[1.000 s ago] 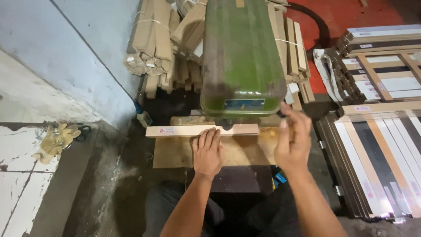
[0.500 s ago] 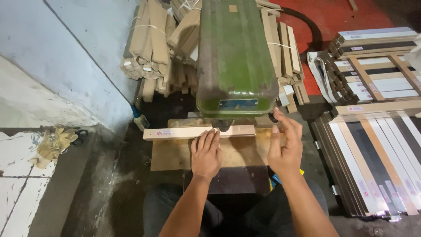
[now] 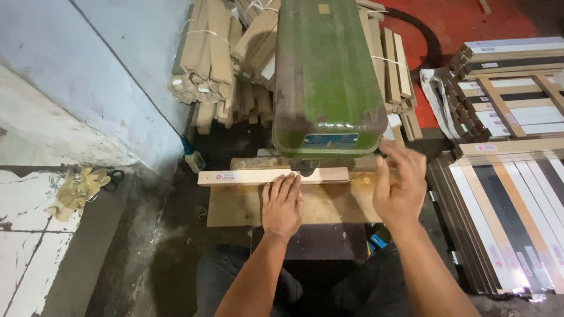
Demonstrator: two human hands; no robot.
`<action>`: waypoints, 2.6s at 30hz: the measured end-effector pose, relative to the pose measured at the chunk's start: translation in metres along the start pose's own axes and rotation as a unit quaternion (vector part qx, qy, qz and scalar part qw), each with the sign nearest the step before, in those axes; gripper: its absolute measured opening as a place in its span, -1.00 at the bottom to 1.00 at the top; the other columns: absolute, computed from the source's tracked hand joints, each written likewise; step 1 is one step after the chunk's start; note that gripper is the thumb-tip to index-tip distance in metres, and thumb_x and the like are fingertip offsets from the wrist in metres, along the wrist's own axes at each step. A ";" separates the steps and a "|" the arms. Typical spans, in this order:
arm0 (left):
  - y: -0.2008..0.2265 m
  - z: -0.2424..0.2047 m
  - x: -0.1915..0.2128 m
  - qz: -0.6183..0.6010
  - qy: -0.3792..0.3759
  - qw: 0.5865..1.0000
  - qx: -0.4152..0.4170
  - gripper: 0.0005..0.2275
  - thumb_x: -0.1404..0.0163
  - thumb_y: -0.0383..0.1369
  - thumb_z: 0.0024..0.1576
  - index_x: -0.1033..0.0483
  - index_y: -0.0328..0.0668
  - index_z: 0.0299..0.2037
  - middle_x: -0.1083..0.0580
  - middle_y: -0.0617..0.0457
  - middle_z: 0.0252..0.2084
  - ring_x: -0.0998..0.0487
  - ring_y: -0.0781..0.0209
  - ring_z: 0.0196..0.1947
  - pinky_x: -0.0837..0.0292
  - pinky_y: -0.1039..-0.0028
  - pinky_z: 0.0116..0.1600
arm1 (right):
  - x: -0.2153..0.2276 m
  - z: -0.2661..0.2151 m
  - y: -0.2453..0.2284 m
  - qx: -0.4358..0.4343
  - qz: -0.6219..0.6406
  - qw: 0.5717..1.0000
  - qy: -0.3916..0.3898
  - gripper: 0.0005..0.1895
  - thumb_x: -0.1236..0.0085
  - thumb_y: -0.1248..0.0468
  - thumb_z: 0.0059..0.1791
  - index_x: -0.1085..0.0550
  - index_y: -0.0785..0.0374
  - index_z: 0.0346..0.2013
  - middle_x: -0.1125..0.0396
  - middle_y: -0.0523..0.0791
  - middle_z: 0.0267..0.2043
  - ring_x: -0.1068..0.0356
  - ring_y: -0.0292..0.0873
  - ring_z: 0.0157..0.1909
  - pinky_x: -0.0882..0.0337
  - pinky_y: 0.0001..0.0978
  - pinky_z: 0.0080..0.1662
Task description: Using a pneumatic machine to join or process wooden strips for frame assembly.
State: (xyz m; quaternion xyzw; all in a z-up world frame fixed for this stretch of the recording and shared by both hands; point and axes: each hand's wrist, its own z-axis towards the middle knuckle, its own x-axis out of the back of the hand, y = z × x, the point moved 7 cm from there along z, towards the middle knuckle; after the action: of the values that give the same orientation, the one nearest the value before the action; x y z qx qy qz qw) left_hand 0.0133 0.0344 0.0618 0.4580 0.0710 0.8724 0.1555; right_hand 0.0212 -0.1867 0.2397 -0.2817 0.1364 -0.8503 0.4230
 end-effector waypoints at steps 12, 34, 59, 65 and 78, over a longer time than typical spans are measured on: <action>0.003 0.002 0.005 0.006 0.010 1.000 -0.028 -0.59 0.10 -0.35 0.20 -0.43 -0.13 0.28 -0.45 -0.01 0.20 -0.34 0.00 0.30 -0.02 -0.04 0.42 | -0.017 0.073 0.007 0.012 0.068 0.997 0.042 -0.92 0.00 0.49 0.21 -0.44 0.33 -0.02 -0.24 0.01 -0.04 -0.34 0.11 -0.08 -0.52 -0.12 -0.18; 0.000 0.005 0.005 -0.005 -0.010 1.000 0.009 -0.59 0.06 -0.40 0.13 -0.51 -0.06 0.22 -0.46 0.08 0.17 -0.34 0.10 0.28 -0.01 0.01 0.44 | -0.069 -0.054 0.157 -0.306 0.024 0.875 -0.374 -0.67 0.14 0.35 0.00 -0.56 0.43 -0.48 -0.43 0.11 -0.47 -0.38 0.05 -0.41 -0.46 -0.06 -0.24; -0.240 -0.043 0.073 -0.053 0.009 0.848 0.527 -0.54 0.00 0.02 0.27 -0.48 -0.04 0.27 -0.51 0.00 0.14 -0.50 0.01 0.18 -0.36 0.00 0.18 | -0.113 -0.139 0.125 -0.418 -0.036 0.879 -0.224 -0.62 -0.04 0.05 0.10 -0.58 0.22 0.04 -0.54 0.10 -0.07 -0.45 0.28 0.13 -0.40 0.14 0.14; -0.273 -0.063 0.088 -0.069 0.040 0.848 0.524 -0.59 -0.03 -0.06 0.30 -0.48 -0.17 0.21 -0.48 -0.11 0.04 -0.50 -0.16 0.11 -0.38 -0.09 0.13 | -0.148 -0.144 0.108 -0.429 -0.017 0.864 -0.262 -0.60 -0.03 0.00 0.10 -0.59 0.13 0.07 -0.53 0.06 -0.01 -0.46 0.19 0.16 -0.42 0.06 0.16; -0.268 -0.053 0.115 -0.085 0.027 0.844 0.530 -0.55 0.03 -0.15 0.37 -0.37 -0.31 0.34 -0.44 -0.22 0.15 -0.43 -0.19 0.22 -0.39 -0.05 0.21 | -0.169 -0.142 0.098 -0.466 0.030 0.841 -0.274 -0.57 -0.03 -0.02 0.10 -0.58 0.15 0.10 -0.53 0.02 0.03 -0.43 0.11 0.22 -0.41 0.00 0.20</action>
State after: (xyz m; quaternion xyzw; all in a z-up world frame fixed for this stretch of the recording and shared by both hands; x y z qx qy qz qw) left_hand -0.0360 0.3265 0.0499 0.4387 0.5650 0.6977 -0.0394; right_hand 0.0811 -0.1120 0.0176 -0.6633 0.4030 -0.5615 0.2869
